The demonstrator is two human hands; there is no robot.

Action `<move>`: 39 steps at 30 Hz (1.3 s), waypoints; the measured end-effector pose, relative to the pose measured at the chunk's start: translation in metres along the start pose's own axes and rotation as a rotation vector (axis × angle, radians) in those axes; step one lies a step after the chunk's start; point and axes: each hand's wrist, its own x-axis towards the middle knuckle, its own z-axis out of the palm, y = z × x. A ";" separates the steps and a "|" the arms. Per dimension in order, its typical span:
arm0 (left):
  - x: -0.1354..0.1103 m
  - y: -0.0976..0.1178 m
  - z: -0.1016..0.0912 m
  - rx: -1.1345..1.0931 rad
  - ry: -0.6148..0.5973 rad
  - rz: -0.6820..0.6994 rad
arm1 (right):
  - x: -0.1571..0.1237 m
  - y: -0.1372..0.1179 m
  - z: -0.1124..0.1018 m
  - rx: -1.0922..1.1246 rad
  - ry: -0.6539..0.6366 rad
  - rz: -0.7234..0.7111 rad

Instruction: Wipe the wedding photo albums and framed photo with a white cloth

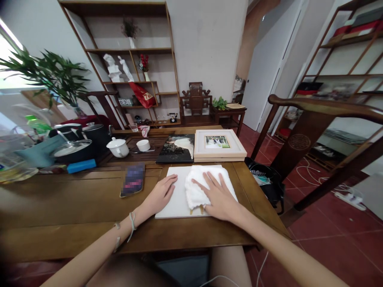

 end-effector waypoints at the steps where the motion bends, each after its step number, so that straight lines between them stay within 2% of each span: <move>1: 0.000 0.000 0.000 -0.003 0.002 0.004 | 0.011 0.007 0.000 -0.003 0.011 0.006; 4: 0.000 -0.001 0.000 -0.010 0.008 0.011 | 0.042 0.022 -0.001 0.007 0.029 0.023; 7: 0.000 -0.002 0.000 -0.010 -0.003 0.007 | 0.063 0.022 -0.008 0.045 0.012 0.053; 14: 0.002 0.003 -0.005 -0.033 -0.035 0.011 | 0.102 -0.021 -0.025 0.108 0.017 0.099; 18: 0.004 0.005 -0.008 -0.061 -0.030 0.026 | 0.126 -0.049 -0.026 0.129 0.021 0.101; 21: 0.004 0.007 -0.008 -0.050 -0.023 0.022 | 0.136 -0.060 -0.023 0.129 0.027 0.088; 25: 0.004 0.007 -0.008 -0.051 -0.031 0.017 | 0.133 -0.054 -0.018 0.102 0.051 0.091; 34: 0.000 0.002 -0.004 0.003 -0.045 -0.015 | 0.085 0.005 -0.013 0.005 0.103 0.178; 39: 0.001 0.002 -0.004 0.007 -0.040 -0.011 | 0.081 0.001 -0.006 -0.009 0.089 0.107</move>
